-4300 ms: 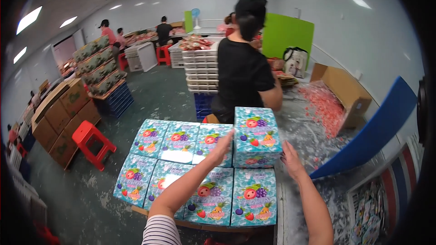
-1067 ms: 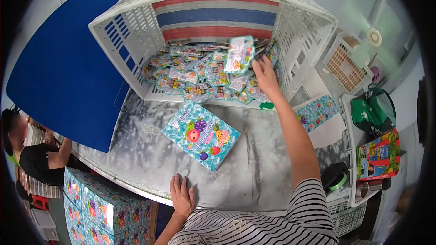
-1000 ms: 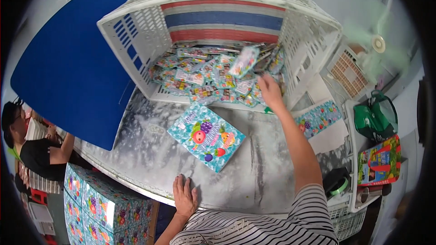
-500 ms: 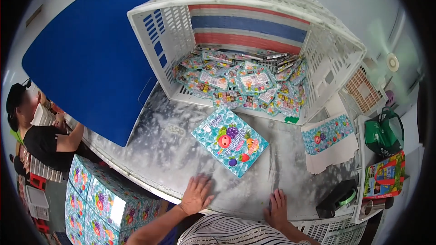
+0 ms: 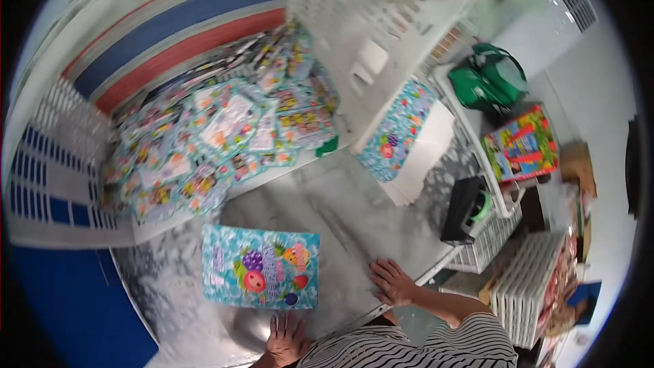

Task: Packing small product sachets into decorative cardboard boxes and stacking the finished boxes.

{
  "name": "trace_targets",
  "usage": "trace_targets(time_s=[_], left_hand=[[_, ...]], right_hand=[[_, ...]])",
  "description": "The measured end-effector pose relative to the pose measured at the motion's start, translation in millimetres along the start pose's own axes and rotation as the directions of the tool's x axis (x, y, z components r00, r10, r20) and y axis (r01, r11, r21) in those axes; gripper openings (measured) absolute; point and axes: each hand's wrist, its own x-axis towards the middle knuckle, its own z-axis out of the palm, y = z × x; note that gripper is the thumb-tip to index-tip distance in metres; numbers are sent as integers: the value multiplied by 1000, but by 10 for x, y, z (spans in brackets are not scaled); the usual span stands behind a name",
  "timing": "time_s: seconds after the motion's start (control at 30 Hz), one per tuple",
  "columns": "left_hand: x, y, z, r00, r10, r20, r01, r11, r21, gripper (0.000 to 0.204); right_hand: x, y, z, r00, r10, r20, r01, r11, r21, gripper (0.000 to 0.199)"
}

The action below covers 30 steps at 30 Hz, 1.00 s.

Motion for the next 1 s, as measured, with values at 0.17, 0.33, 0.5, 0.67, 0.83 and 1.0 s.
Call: trace_targets(time_s=[0.17, 0.33, 0.5, 0.67, 0.83, 1.0], left_hand=[[-161, -81, 176, 998, 19, 64, -23, 998, 62, 67], [-202, -108, 171, 994, -17, 109, 15, 1000, 17, 69], [-99, -26, -2, 995, -10, 96, 8, 1000, 17, 69], [491, 111, -1026, 997, -11, 73, 26, 978, -208, 60], [673, -286, -1759, 806, -524, -276, 457, 846, -274, 42], [625, -802, -1970, 379, -677, -630, 756, 620, -211, 42]], right_hand=[[81, -31, 42, 999, 23, 27, -24, 999, 35, 66], [60, -13, 115, 1000, 11, 16, -12, 998, 69, 67], [11, -46, 102, 1000, 24, 7, -24, 999, 43, 64], [39, 6, 76, 1000, -1, 21, 1, 999, 32, 66], [83, 21, -110, 999, 11, 50, -15, 996, 84, 64], [81, 61, 24, 1000, -28, -8, 29, 997, 69, 66]])
